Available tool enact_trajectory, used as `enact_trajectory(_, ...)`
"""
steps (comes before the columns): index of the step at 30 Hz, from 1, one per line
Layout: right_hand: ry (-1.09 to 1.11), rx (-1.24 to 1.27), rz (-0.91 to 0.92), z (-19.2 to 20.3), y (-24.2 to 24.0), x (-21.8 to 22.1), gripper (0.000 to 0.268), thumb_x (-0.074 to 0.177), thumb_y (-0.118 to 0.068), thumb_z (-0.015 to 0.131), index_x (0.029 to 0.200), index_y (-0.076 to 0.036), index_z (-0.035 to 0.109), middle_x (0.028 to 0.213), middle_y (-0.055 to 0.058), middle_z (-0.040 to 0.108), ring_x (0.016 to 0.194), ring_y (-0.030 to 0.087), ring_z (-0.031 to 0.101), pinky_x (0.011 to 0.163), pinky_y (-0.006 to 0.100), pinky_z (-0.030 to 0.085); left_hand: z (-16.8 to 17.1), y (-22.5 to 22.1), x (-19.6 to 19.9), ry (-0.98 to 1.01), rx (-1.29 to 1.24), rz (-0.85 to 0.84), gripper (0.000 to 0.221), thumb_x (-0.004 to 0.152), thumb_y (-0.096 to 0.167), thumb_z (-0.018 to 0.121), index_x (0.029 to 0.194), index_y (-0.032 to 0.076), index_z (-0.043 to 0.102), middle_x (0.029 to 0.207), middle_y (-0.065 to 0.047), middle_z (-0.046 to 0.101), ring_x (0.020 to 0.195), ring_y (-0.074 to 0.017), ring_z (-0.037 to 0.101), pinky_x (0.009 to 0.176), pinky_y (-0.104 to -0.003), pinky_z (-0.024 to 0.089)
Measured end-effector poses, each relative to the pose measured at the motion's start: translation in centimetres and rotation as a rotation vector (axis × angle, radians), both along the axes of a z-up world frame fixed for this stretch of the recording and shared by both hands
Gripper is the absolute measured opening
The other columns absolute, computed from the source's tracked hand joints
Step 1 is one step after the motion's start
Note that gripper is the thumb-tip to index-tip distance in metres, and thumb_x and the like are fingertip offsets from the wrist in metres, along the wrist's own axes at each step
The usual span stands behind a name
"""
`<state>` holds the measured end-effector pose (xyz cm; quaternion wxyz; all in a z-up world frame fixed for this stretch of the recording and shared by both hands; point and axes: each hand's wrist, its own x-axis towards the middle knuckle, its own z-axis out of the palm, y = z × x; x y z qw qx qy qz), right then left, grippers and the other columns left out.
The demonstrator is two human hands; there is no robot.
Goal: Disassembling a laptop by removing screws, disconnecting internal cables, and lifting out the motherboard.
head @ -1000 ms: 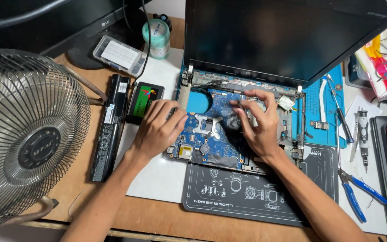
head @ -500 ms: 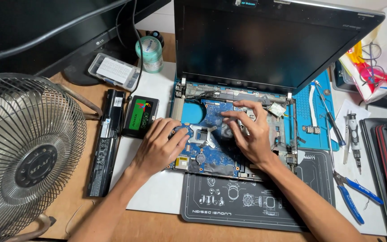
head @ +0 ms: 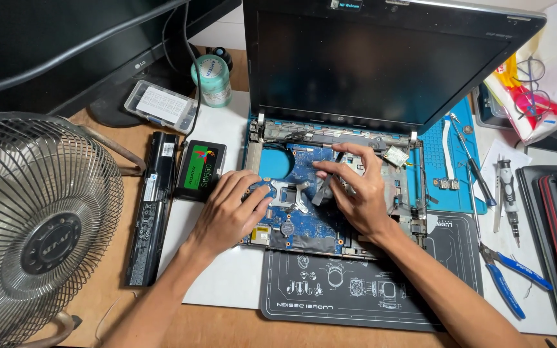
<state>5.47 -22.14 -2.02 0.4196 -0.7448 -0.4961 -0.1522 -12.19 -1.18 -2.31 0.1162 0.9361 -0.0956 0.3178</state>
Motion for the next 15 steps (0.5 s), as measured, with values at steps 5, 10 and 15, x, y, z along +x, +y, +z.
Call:
enact_trajectory(5, -0.006, 0.007, -0.007, -1.02, -0.33, 0.40, 0.016, 0.096, -0.019, 0.074, 0.111, -0.024, 0.079, 0.121, 0.010, 0.062, 0.126, 0.027, 0.059, 0.105, 0.041, 0.038, -0.56, 0.11, 0.05, -0.002, 0.008, -0.002, 0.013, 0.097, 0.015, 0.068, 0.104, 0.005, 0.071, 0.099, -0.013, 0.063, 0.105, -0.0318, 0.065, 0.096, -0.047, 0.052)
enact_trajectory(10, -0.025, 0.015, -0.012, -1.05, -0.29, 0.35, 0.020, 0.096, -0.018, 0.074, 0.114, -0.025, 0.079, 0.123, 0.010, 0.061, 0.127, 0.028, 0.058, 0.105, 0.041, 0.038, -0.27, 0.02, -0.03, 0.009, 0.004, 0.001, 0.012, 0.096, 0.015, 0.068, 0.104, 0.005, 0.071, 0.099, -0.013, 0.063, 0.105, -0.0311, 0.065, 0.096, -0.046, 0.052)
enact_trajectory(15, -0.038, 0.033, 0.007, -0.73, -0.36, 0.13, 0.018, 0.096, -0.023, 0.074, 0.113, -0.025, 0.080, 0.126, 0.012, 0.060, 0.128, 0.029, 0.057, 0.106, 0.041, 0.037, -0.47, 0.00, -0.02, 0.006, 0.004, -0.001, 0.012, 0.097, 0.015, 0.068, 0.104, 0.006, 0.071, 0.099, -0.013, 0.063, 0.106, -0.0308, 0.064, 0.097, -0.046, 0.051)
